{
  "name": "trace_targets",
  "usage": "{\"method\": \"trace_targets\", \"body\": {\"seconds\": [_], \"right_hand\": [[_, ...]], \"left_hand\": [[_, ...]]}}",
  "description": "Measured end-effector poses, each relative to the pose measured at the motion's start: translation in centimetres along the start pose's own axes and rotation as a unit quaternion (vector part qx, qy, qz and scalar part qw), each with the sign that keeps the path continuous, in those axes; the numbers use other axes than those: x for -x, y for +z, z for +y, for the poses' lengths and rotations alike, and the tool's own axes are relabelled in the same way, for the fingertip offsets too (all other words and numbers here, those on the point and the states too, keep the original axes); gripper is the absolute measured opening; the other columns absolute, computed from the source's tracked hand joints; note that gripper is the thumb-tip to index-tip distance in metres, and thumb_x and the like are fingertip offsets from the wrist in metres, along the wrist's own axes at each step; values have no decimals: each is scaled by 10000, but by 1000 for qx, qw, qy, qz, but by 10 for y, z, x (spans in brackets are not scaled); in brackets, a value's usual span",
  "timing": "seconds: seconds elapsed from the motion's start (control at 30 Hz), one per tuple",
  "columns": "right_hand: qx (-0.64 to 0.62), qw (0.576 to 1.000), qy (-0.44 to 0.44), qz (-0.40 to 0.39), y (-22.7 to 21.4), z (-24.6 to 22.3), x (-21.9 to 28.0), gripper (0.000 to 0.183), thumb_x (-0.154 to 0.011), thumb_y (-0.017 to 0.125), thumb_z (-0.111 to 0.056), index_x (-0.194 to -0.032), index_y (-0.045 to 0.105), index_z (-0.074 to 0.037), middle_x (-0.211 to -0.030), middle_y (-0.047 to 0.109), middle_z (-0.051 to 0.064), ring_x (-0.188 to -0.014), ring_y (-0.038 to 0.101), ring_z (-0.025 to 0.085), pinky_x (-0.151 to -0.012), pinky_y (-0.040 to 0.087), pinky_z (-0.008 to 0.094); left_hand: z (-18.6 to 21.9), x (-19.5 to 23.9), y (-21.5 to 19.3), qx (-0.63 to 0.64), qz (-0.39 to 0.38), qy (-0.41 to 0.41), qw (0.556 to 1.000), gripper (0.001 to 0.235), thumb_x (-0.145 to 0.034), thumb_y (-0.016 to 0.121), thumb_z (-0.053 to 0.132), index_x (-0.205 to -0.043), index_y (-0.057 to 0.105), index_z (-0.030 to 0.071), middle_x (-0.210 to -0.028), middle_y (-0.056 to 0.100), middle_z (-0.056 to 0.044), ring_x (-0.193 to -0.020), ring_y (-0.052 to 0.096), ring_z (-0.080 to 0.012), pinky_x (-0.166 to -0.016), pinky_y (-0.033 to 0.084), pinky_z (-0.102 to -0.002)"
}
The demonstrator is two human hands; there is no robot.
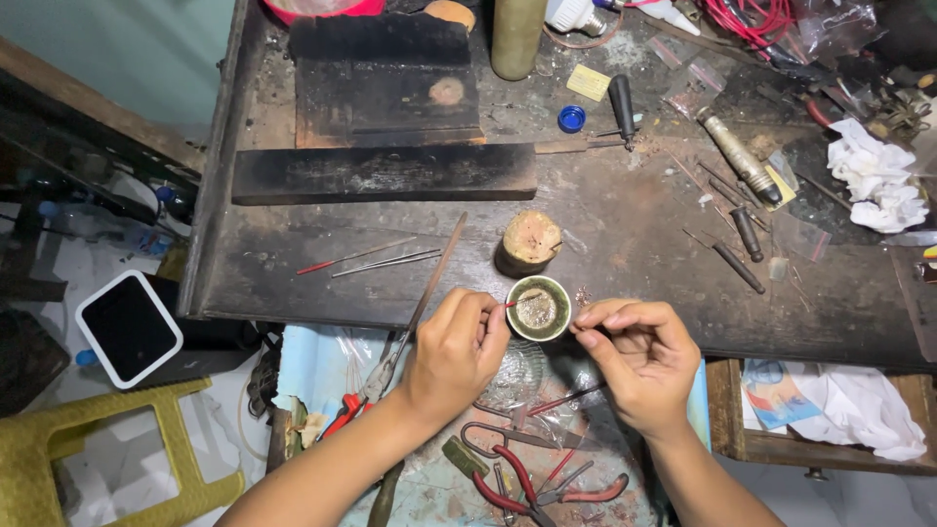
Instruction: The person is filing and shaping a small metal ring at a jewelry workbench, using a needle file and pliers to refine the piece.
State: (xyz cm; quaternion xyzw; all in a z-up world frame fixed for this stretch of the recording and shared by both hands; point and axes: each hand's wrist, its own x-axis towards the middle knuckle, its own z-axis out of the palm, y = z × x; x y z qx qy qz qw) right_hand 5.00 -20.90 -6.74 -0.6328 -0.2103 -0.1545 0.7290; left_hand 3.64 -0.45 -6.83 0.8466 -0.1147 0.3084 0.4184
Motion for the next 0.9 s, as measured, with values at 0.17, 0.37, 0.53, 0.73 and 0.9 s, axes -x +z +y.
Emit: {"method": "trace_targets", "body": {"seconds": [0.17, 0.37, 0.53, 0.73, 0.9], "right_hand": [[-14, 999, 25, -13, 1, -13, 1, 292, -875, 692, 137, -1029, 528, -49, -928, 695, 177, -925, 725, 264, -924, 633, 368], [-21, 1000, 19, -13, -1, -15, 1, 287, -877, 705, 100, -1030, 521, -58, -914, 695, 170, -902, 721, 266, -911, 629, 377], [-19, 999, 10, -24, 0, -18, -1, 299, -867, 719, 92, -1026, 522, -67, -903, 698, 152, -887, 716, 253, -905, 634, 380], [-22, 999, 7, -31, 1, -20, -1, 295, -863, 728, 80, -1023, 531, -69, -892, 691, 144, -860, 706, 241, -861, 628, 358], [-22, 999, 4, -36, 0, -18, -1, 295, -859, 734, 65, -1015, 523, -70, -873, 688, 152, -835, 701, 247, -853, 622, 376]], "left_hand": [[19, -8, -23, 78, -67, 6, 995, 82, -978, 588, 0, -917, 620, -45, -809, 584, -112, -591, 485, -144, -498, 417, -270], [45, -16, -41, 116, -24, 42, 992, 105, -960, 573, -1, -900, 625, -69, -806, 622, -148, -627, 544, -163, -528, 461, -245], [56, -18, -48, 122, -8, 55, 991, 91, -941, 574, -12, -889, 618, -72, -785, 619, -154, -636, 557, -188, -532, 462, -261], [54, -16, -48, 127, -14, 73, 989, 109, -950, 568, -7, -898, 627, -83, -786, 622, -148, -621, 537, -175, -536, 467, -257], [57, -16, -50, 129, -26, 68, 989, 116, -960, 570, 11, -906, 625, -75, -802, 620, -143, -642, 546, -183, -556, 475, -263]]}}
